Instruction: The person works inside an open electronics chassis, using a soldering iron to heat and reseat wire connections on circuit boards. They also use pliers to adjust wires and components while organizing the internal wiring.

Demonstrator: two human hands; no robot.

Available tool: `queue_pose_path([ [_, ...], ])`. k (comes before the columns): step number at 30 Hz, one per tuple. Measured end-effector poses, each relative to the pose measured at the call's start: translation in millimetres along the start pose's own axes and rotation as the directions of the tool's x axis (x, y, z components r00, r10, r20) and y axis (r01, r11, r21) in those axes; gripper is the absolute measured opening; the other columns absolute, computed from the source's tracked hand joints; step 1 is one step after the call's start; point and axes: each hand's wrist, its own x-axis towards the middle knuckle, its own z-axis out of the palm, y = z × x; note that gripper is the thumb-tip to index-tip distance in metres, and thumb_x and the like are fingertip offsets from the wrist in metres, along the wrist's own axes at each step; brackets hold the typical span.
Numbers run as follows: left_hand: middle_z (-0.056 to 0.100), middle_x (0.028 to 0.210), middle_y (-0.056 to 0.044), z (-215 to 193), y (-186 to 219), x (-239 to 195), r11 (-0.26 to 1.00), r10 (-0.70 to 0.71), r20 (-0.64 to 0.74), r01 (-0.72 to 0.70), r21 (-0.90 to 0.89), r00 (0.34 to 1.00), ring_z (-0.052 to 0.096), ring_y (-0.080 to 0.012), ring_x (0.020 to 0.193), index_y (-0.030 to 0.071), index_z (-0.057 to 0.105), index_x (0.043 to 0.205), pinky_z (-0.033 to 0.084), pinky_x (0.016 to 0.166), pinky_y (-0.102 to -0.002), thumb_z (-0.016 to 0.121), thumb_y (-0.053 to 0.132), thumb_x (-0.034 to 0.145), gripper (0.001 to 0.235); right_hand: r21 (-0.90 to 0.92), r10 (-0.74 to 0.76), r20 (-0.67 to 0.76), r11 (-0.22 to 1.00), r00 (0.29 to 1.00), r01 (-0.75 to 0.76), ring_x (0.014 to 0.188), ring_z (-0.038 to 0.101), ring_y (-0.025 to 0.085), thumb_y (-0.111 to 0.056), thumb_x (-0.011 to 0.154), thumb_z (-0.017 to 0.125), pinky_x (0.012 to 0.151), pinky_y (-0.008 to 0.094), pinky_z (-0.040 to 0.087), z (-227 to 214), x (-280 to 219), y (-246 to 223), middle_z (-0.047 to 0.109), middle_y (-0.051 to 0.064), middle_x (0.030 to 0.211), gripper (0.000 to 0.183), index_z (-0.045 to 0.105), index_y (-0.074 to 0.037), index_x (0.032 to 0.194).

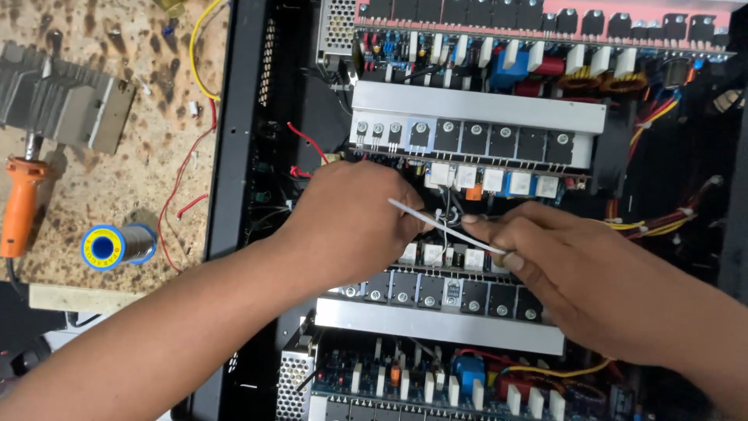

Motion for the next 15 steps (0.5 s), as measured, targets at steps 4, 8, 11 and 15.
queue_pose_path([
  [4, 0.062, 0.054, -0.003, 2.8, -2.8, 1.8, 0.999, 0.022, -0.019, -0.021, 0.036, 1.0, 0.06, -0.0369, 0.061, 0.018, 0.055, 0.055, 0.046, 0.069, -0.047, 0.065, 0.046, 0.103, 0.056, 0.144, 0.15, 0.04, 0.978, 0.988, -0.154, 0.08, 0.068, 0.021, -0.045, 0.098, 0.04, 0.074, 0.047, 0.059, -4.6, -2.0, -3.8, 0.068, -0.009, 0.109, 0.052, 0.053, -0.043, 0.149],
  [8, 0.07, 0.063, -0.004, 6.8, -4.5, 2.4, 0.999, 0.009, -0.025, -0.008, 0.049, 1.0, 0.065, -0.036, 0.068, 0.021, 0.066, 0.061, 0.047, 0.072, -0.048, 0.065, 0.046, 0.101, 0.047, 0.193, 0.173, 0.118, 0.962, 0.978, -0.194, 0.071, 0.064, 0.02, -0.047, 0.098, 0.042, 0.07, 0.043, 0.056, -3.2, 3.6, -1.5, 0.071, -0.01, 0.105, 0.043, 0.064, -0.041, 0.136],
  [11, 0.07, 0.062, -0.002, 7.7, -5.4, 2.7, 0.999, 0.022, -0.02, -0.022, 0.041, 1.0, 0.065, -0.0356, 0.066, 0.022, 0.067, 0.062, 0.047, 0.068, -0.05, 0.065, 0.044, 0.1, 0.044, 0.225, 0.148, 0.117, 0.959, 0.982, -0.171, 0.088, 0.073, 0.018, -0.047, 0.097, 0.042, 0.079, 0.043, 0.065, -2.9, 3.5, -0.1, 0.071, -0.013, 0.119, 0.044, 0.062, -0.041, 0.137],
  [15, 0.074, 0.071, -0.003, 12.0, -9.4, 4.7, 0.997, 0.074, -0.054, -0.073, 0.025, 0.996, 0.067, -0.0378, 0.073, 0.025, 0.076, 0.076, 0.049, 0.067, -0.054, 0.063, 0.038, 0.097, 0.028, 0.324, -0.026, 0.041, 0.946, 0.999, 0.011, 0.081, 0.073, 0.021, -0.04, 0.1, 0.044, 0.067, 0.044, 0.061, -6.7, 4.8, 2.4, 0.076, -0.007, 0.113, 0.037, 0.069, -0.032, 0.127],
])
